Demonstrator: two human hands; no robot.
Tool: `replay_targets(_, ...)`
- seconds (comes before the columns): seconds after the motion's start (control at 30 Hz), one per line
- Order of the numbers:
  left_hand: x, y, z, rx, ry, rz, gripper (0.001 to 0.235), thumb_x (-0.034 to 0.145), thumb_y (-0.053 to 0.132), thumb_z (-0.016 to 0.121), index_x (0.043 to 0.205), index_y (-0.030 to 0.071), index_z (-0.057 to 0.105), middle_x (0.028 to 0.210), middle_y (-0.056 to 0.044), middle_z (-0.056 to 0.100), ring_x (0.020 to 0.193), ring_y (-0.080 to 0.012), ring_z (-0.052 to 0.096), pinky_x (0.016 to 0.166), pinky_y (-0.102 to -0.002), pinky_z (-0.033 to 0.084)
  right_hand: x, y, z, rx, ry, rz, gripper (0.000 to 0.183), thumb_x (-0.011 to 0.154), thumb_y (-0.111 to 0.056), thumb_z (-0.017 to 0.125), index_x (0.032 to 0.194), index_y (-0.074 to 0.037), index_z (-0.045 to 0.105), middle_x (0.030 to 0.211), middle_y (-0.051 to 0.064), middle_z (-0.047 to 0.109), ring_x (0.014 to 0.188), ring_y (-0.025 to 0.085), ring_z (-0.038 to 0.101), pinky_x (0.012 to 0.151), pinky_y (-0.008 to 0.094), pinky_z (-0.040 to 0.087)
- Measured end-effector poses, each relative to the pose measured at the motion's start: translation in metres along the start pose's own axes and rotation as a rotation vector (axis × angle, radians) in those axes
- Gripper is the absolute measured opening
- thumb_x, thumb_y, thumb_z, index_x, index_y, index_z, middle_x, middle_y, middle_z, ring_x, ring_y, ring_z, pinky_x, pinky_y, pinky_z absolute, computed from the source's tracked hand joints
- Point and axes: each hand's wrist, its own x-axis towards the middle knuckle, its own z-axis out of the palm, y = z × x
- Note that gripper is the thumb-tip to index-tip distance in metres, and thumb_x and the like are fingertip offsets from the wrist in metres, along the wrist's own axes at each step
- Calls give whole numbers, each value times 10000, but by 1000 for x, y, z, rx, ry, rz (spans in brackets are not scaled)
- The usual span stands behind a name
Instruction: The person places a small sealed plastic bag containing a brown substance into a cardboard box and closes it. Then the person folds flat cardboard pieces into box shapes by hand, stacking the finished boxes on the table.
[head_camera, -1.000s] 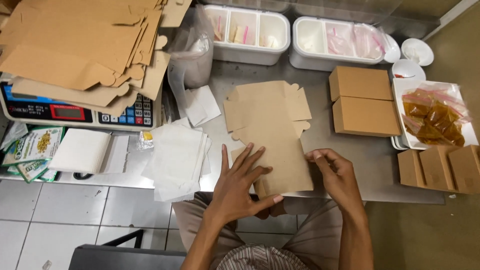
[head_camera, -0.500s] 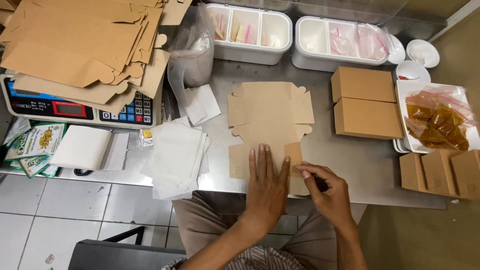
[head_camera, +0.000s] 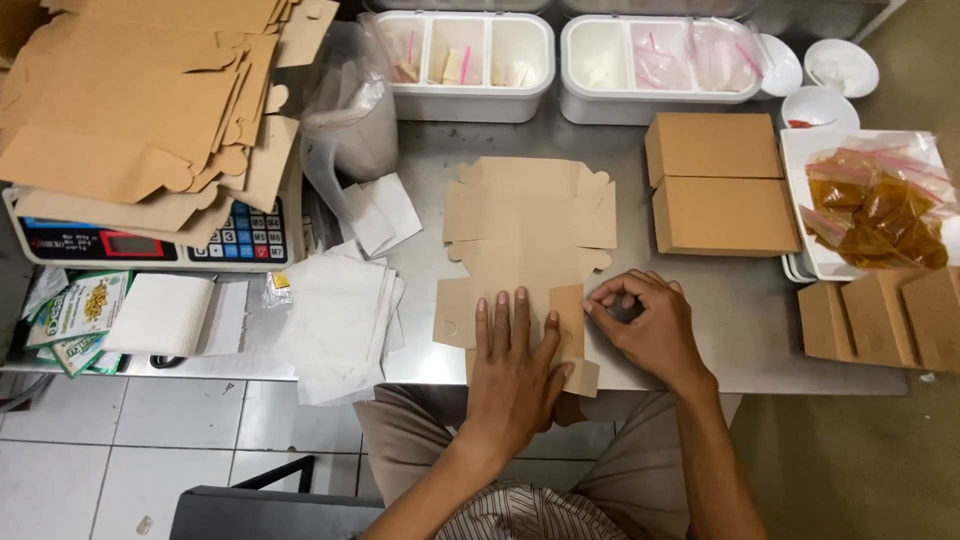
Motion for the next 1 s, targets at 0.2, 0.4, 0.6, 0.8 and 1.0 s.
replay_targets(0.2,-3,-4,19,184,118,31,692,1005,628,397,1520,171,477,1604,-309,385,1482,-517,346,1259,-658,156,10,13,26,-162,140,82,236,871,-380,839,777,-196,723,668,-79,675,699,134,638,840,385,456)
replay_targets(0.4,0,-6,21,191,88,42,713,985,641,435,1517,167,466,1612,-320,359,1476,-525,349,1255,-655,163,2,20,13,-140,-32,-45,138,877,-325,834,920,-227,747,835,-101,672,803,126,591,860,356,353)
replay_targets(0.6,6,-3,1,-31,-95,-1,695,970,568,578,1503,129,503,1533,-370,420,1447,-550,377,1223,-720,12,-3,9,-11,-22,-198,-30,402,726,-266,928,1073,-169,751,894,45,703,915,240,616,921,399,392)
replay_targets(0.8,5,-3,-1,-27,-111,1,704,967,571,574,1510,129,497,1527,-364,433,1451,-542,378,1235,-718,11,-5,9,-19,-29,-290,-71,605,664,-324,963,1193,-166,717,977,53,686,967,244,590,950,408,372)
replay_targets(1.0,8,-2,-7,-38,-164,-16,697,975,573,562,1512,132,503,1541,-358,421,1461,-540,364,1231,-710,10,-4,4,-19,-5,-277,-14,593,658,-309,978,1177,-183,719,951,23,696,942,223,601,962,397,371)
